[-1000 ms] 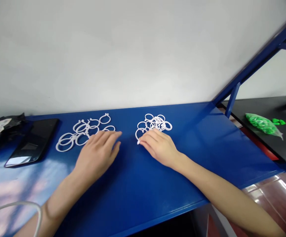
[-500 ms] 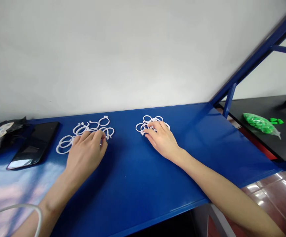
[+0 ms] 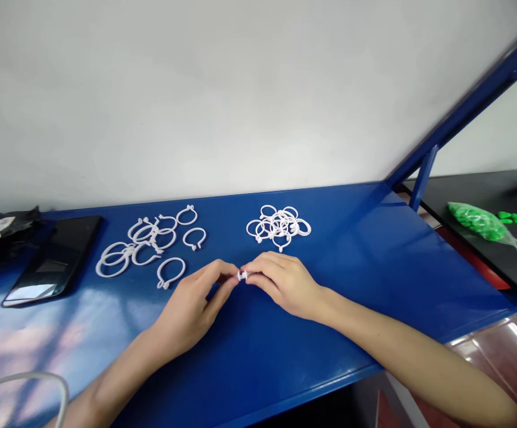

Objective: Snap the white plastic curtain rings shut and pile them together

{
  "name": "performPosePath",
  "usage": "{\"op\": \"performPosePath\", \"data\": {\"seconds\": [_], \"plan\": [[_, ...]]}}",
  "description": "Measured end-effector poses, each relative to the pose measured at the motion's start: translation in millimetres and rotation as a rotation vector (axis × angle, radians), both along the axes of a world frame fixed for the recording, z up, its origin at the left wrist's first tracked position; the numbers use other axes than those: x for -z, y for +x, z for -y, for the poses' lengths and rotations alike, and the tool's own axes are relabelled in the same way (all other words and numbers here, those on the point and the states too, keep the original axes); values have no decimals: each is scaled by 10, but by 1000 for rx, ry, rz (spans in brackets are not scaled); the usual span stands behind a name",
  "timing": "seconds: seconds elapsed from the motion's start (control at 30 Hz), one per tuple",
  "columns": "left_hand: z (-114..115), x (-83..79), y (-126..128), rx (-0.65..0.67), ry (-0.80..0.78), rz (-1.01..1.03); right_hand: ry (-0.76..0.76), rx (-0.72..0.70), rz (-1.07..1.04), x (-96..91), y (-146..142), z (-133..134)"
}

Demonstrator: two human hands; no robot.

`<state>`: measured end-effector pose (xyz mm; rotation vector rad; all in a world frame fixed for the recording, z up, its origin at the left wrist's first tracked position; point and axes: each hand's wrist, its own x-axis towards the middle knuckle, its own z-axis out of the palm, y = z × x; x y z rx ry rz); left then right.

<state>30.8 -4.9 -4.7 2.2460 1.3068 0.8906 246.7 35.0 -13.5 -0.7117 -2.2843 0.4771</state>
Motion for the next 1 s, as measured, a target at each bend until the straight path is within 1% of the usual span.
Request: {"op": "performPosePath", "data": {"seconds": [0.1, 0.2, 0.27, 0.33, 0.47, 0.63, 0.77, 0.87, 0.93, 1.0], "plan": [[-33, 56, -22, -12, 107, -55, 36, 26, 62, 11, 0, -13], [-41, 105, -7, 29, 274, -138, 104, 60, 157, 16, -18, 6], [-28, 114, 15, 45, 370, -197, 172, 64, 220, 17, -26, 22], [-7, 104, 36, 50, 428, -237, 223, 55, 267, 15, -24, 38], [31, 77, 59, 62, 468, -264, 263, 34, 337, 16, 2, 82], [39, 99, 65, 99, 486, -298, 300, 21, 427, 36, 24, 143], [28, 79, 66, 106, 502, -307, 314, 11, 402, 14, 13, 116], [-37, 37, 1, 43, 522, -311, 317, 46, 297, -41, 8, -14], [-118, 32, -99, -72, 500, -369, 319, 102, 223, -68, 25, -159], [-215, 64, -229, -227, 453, -456, 308, 203, 198, -70, 64, -328]]}}
